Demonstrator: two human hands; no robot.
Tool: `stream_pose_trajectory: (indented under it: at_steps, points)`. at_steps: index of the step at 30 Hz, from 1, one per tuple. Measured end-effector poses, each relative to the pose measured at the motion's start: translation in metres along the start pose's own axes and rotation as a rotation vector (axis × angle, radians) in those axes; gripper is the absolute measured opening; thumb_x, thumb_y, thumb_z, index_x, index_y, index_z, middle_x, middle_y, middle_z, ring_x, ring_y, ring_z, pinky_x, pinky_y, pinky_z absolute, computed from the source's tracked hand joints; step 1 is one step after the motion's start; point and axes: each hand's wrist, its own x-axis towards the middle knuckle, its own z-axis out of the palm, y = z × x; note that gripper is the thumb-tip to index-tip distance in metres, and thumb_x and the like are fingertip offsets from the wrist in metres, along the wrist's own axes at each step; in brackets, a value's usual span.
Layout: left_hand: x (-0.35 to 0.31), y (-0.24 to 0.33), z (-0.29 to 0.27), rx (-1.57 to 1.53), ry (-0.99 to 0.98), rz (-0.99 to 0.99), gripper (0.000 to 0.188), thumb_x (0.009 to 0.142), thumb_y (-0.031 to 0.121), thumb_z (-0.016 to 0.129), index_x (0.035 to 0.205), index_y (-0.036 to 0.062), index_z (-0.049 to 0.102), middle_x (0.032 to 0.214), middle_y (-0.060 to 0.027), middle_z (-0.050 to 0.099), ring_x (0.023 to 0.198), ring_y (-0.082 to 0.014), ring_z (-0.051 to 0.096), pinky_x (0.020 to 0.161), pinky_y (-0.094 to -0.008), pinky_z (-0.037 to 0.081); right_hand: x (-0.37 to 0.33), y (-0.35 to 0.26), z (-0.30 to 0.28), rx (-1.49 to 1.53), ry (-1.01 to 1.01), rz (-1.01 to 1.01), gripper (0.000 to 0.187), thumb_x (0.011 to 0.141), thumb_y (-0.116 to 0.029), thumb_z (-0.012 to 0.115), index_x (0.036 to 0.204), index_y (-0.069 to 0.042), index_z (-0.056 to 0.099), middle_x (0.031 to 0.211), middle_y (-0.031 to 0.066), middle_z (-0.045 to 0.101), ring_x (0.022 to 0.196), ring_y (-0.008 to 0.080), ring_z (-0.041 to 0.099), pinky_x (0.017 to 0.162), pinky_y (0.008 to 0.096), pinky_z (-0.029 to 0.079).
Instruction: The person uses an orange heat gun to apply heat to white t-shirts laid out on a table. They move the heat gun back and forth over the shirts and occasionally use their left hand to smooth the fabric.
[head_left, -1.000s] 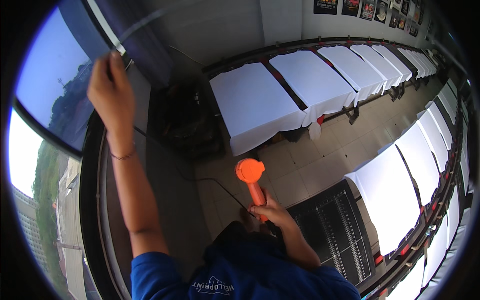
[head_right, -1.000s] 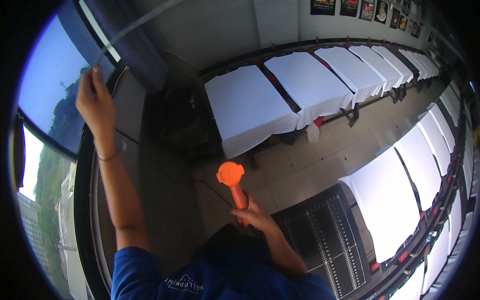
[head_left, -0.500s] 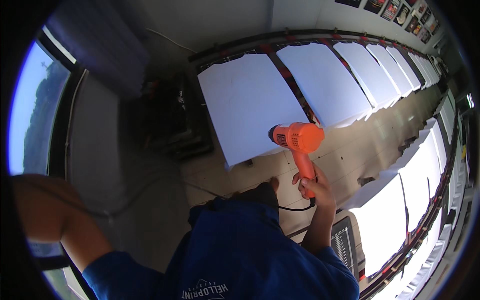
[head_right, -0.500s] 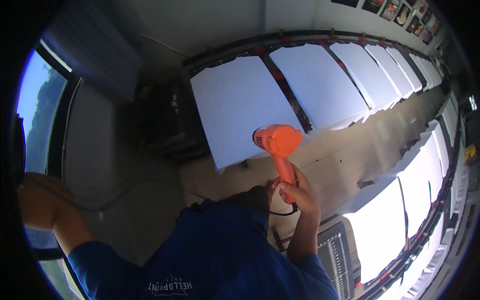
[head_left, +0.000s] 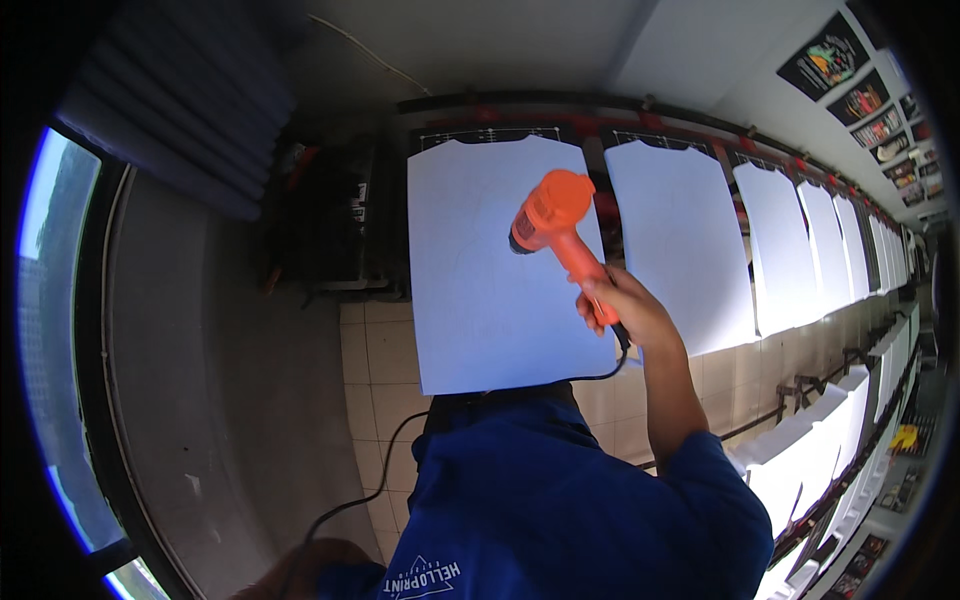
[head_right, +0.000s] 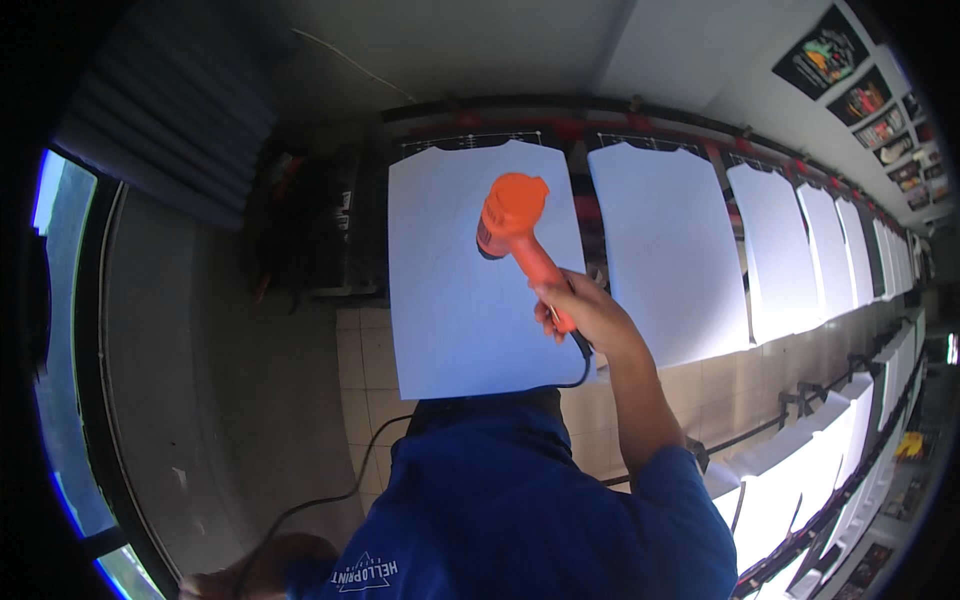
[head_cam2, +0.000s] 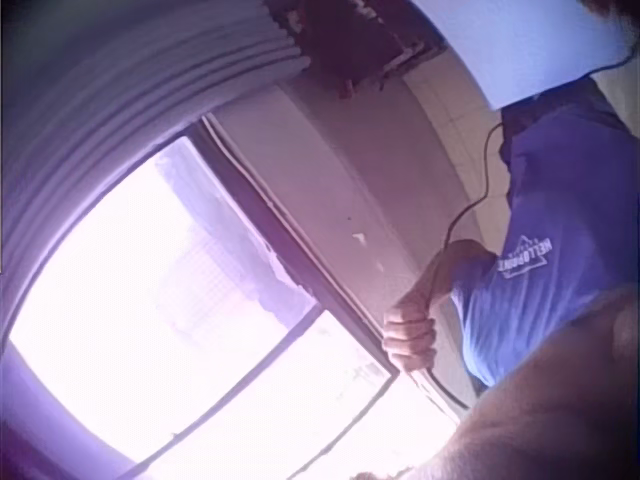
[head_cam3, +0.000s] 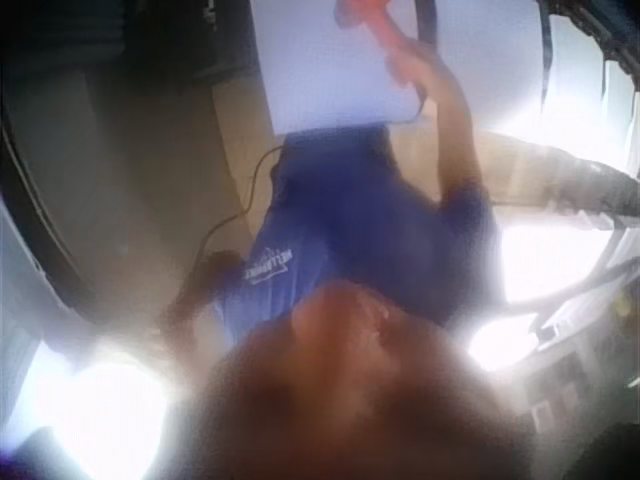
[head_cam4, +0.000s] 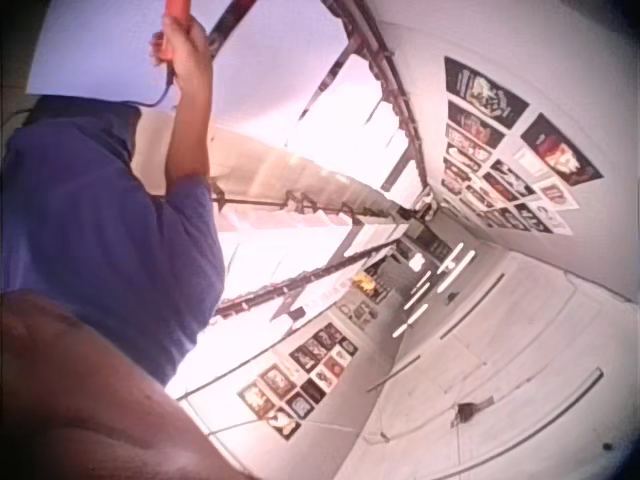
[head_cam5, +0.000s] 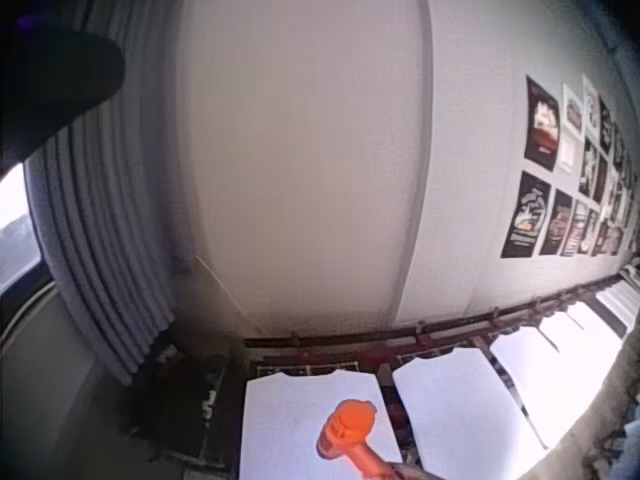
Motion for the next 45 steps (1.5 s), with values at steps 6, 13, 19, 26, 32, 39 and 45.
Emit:
stream_pose_trajectory:
  at_steps: [6, 13, 19, 26, 32, 39, 45]
  points:
    - [-0.030, -0.040, 0.068, -0.454, -0.012, 0.016, 0.015, 0.091, 0.018, 0.055, 0.083, 0.0062, 0.060, 0.069, 0.0003, 0.052, 0.062, -0.0114, 0.055, 0.061, -0.0266, 0.048, 0.127, -0.046, 0.008, -0.011, -0.054, 0.035, 0.049, 0.093, -0.042, 0.059, 0.115, 0.002, 0.055, 0.083, 0.0065, 0.058, 0.065, 0.0138, 0.058, 0.054, 0.0263, 0.049]
    - [-0.062, -0.062, 0.089, -0.576, 0.046, 0.027, 0.012, 0.089, 0.015, 0.056, 0.080, 0.0074, 0.058, 0.064, 0.0036, 0.048, 0.061, -0.0098, 0.053, 0.059, -0.0242, 0.044, 0.217, -0.051, 0.041, -0.175, -0.078, 0.032, 0.032, 0.093, -0.037, 0.061, 0.094, -0.006, 0.055, 0.076, 0.0017, 0.055, 0.065, 0.0097, 0.055, 0.052, 0.0249, 0.046]
    - [-0.080, -0.100, 0.098, -0.794, 0.084, 0.077, 0.012, 0.090, 0.015, 0.059, 0.082, 0.0065, 0.063, 0.074, -0.0028, 0.057, 0.063, -0.0167, 0.057, 0.056, -0.0292, 0.044, 0.236, -0.040, 0.054, -0.158, -0.068, 0.011, 0.032, 0.092, -0.036, 0.062, 0.095, -0.005, 0.056, 0.075, 0.0021, 0.056, 0.064, 0.0100, 0.056, 0.051, 0.0250, 0.046]
    - [-0.086, -0.139, 0.104, -1.023, 0.243, 0.043, 0.012, 0.084, 0.015, 0.067, 0.092, 0.0067, 0.070, 0.087, -0.0076, 0.066, 0.070, -0.0215, 0.061, 0.059, -0.0347, 0.050, 0.243, -0.041, 0.073, -0.214, -0.045, 0.052, 0.034, 0.091, -0.035, 0.063, 0.096, -0.003, 0.056, 0.075, 0.0019, 0.056, 0.063, 0.0104, 0.056, 0.052, 0.0250, 0.046]
    - [-0.142, -0.181, 0.155, -1.260, 0.400, -0.187, 0.024, 0.095, 0.018, 0.060, 0.105, -0.0037, 0.065, 0.100, -0.0140, 0.066, 0.089, -0.0261, 0.062, 0.079, -0.0362, 0.048, 0.232, -0.047, 0.071, -0.252, -0.036, 0.075, 0.035, 0.091, -0.034, 0.063, 0.098, -0.001, 0.055, 0.074, 0.0026, 0.055, 0.060, 0.0106, 0.055, 0.050, 0.0244, 0.045]
    - [-0.197, -0.187, 0.232, -0.825, 0.535, -1.500, 0.019, 0.095, 0.015, 0.055, 0.088, -0.0004, 0.065, 0.085, -0.0099, 0.067, 0.086, -0.0234, 0.064, 0.078, -0.0332, 0.049, 0.205, -0.051, 0.064, -0.283, -0.043, 0.125, 0.038, 0.089, -0.035, 0.065, 0.100, 0.000, 0.055, 0.075, 0.0035, 0.057, 0.061, 0.0110, 0.058, 0.050, 0.0244, 0.046]
    - [-0.249, -0.148, 0.278, -0.302, -0.321, -1.628, 0.017, 0.091, 0.016, 0.056, 0.090, 0.0023, 0.066, 0.089, -0.0151, 0.068, 0.087, -0.0295, 0.065, 0.076, -0.0365, 0.050, 0.198, -0.052, 0.051, -0.317, -0.013, 0.106, 0.035, 0.090, -0.034, 0.063, 0.101, -0.001, 0.057, 0.074, 0.0030, 0.057, 0.061, 0.0105, 0.058, 0.050, 0.0241, 0.046]
